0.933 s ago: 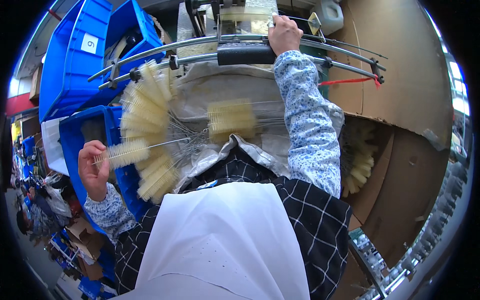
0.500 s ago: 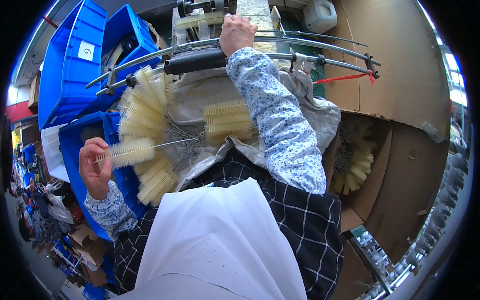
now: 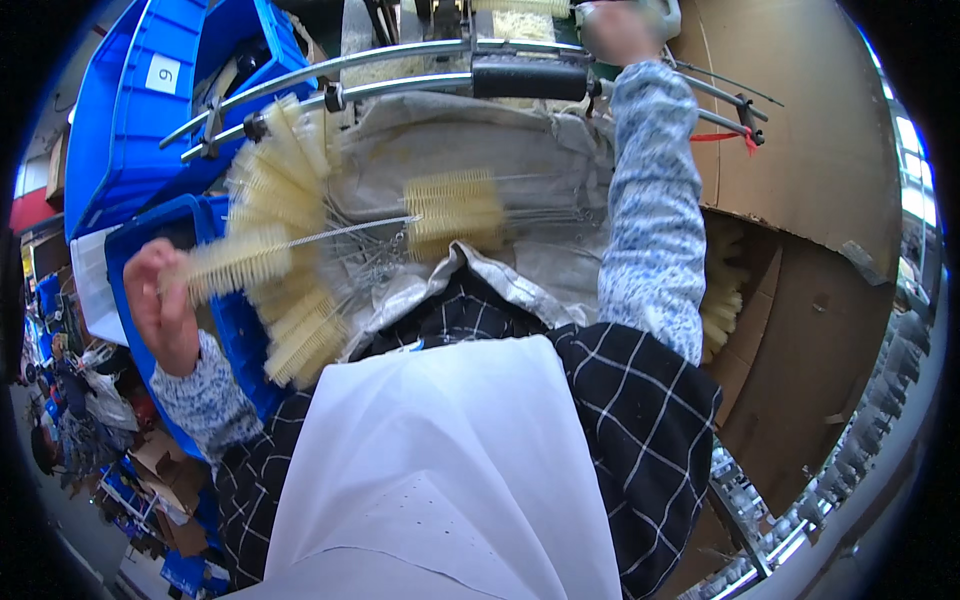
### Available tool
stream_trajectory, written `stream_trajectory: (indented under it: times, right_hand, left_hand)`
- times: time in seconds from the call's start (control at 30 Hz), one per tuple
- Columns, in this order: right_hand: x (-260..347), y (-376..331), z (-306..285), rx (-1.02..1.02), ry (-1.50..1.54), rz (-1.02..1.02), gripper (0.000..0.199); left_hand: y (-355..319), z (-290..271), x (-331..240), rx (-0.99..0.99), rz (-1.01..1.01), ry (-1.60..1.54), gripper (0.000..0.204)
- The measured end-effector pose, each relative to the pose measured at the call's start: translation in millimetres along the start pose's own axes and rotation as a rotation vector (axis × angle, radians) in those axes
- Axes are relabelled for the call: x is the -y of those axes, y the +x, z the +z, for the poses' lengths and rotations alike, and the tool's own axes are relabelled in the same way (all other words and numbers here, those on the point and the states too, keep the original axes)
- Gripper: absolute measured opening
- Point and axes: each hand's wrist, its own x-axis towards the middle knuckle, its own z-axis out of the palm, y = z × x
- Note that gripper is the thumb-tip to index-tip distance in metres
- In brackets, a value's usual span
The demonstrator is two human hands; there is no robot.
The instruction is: The person repeatedly picks up a wire rod with bristles and inserts it into a metal jig on a workbench. They then remove the assembled brush and place it into a blue bin. The process is repeated continuously throughout the video.
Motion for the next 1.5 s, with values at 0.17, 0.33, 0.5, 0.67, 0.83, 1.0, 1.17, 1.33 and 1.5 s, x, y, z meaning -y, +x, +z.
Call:
stream_trajectory:
  times: [0.17, 0.33, 0.5, 0.67, 0.83, 1.0, 1.17, 1.33, 1.5]
  right_hand:
    - [-11, 16, -11, 0.178, -0.205, -0.05, 0.025]
    - [26, -49, -85, 0.326, -0.018, -0.055, 0.027]
    - [142, -133, -75, 0.632, 0.089, -0.291, 0.04]
    - [233, -191, -20, 0.542, 0.676, -0.189, 0.029]
    - [172, -115, 5, -0.041, -0.126, -0.351, 0.025]
    - [113, -47, 16, -0.169, -0.513, -0.221, 0.022]
    - [112, -28, 32, -0.098, -0.531, -0.192, 0.024]
    - [108, -25, 36, -0.098, -0.493, -0.241, 0.024]
    - [108, -20, 35, -0.089, -0.522, -0.244, 0.028]
  left_hand:
    - [22, 32, -4, 0.306, -0.093, -0.004, 0.028]
    - [36, 65, 2, 0.488, -0.183, -0.167, 0.027]
    - [46, 124, 16, 0.543, -0.24, -0.391, 0.023]
    - [39, 135, 17, 0.439, -0.186, -0.329, 0.031]
    - [-1, 60, 20, 0.603, -0.308, 0.369, 0.05]
    - [-74, 23, 20, 0.984, -0.594, 0.99, 0.06]
    - [-116, 25, 34, 0.81, -0.644, 0.826, 0.06]
    - [-108, 21, 29, 0.755, -0.618, 0.787, 0.06]
    - [-73, 15, 7, 0.718, -0.563, 0.687, 0.051]
